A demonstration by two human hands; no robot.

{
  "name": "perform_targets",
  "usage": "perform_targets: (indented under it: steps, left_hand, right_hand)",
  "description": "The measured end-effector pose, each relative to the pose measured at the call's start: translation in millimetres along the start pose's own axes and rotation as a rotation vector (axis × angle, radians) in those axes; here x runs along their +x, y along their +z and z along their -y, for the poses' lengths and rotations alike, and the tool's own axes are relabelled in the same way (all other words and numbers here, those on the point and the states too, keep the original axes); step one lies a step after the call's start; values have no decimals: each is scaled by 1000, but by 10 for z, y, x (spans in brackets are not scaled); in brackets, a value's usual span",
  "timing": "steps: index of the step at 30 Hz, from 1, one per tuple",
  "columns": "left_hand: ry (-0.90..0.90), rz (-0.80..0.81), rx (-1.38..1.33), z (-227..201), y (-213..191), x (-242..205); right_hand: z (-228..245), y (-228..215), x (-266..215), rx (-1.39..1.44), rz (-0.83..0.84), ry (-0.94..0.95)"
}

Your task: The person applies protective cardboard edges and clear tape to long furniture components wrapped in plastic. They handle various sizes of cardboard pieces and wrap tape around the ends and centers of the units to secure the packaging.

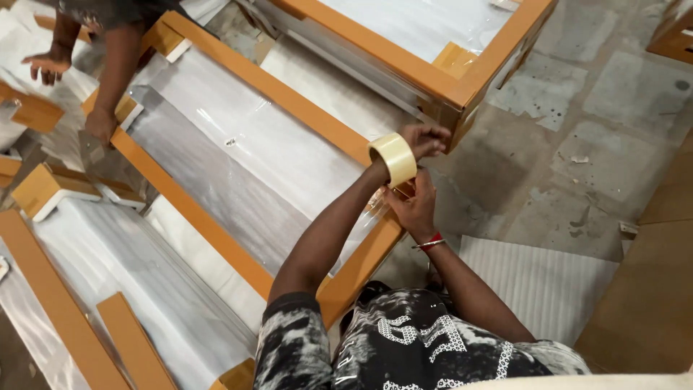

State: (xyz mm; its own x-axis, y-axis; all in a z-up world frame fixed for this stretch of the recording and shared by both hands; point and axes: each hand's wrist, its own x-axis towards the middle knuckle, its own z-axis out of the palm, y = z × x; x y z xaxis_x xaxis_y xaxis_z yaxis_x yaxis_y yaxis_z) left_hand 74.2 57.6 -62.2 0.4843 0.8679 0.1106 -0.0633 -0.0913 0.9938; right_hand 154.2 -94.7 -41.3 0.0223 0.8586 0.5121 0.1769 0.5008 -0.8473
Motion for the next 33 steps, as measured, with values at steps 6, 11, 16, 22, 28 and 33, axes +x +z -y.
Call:
perform_targets:
  steps: [6,11,16,22,28,33]
  left_hand:
    - [35,189,776,-515,-412,-1051]
    - [163,-289,34,-817,-532,-1456]
    - [-42,-266,139,-1164,-345,-1230]
    - [-142,-232,273,-1055,-475,-1004]
    - [-44,-203,591,-1138,-204,-671]
    - [99,-139,800,-701,-4,-109]
  right_hand:
    - [84,3,21,-170,-101,-33]
    - [60,32,20,-191,-203,-101]
    - [27,-6,-18,-181,-157,-141]
    - [-21,-21,-28,-202,-172,-149]
    - [-85,-504,-13,133,-21,-34]
    - [201,-1358,-40,574,19,368]
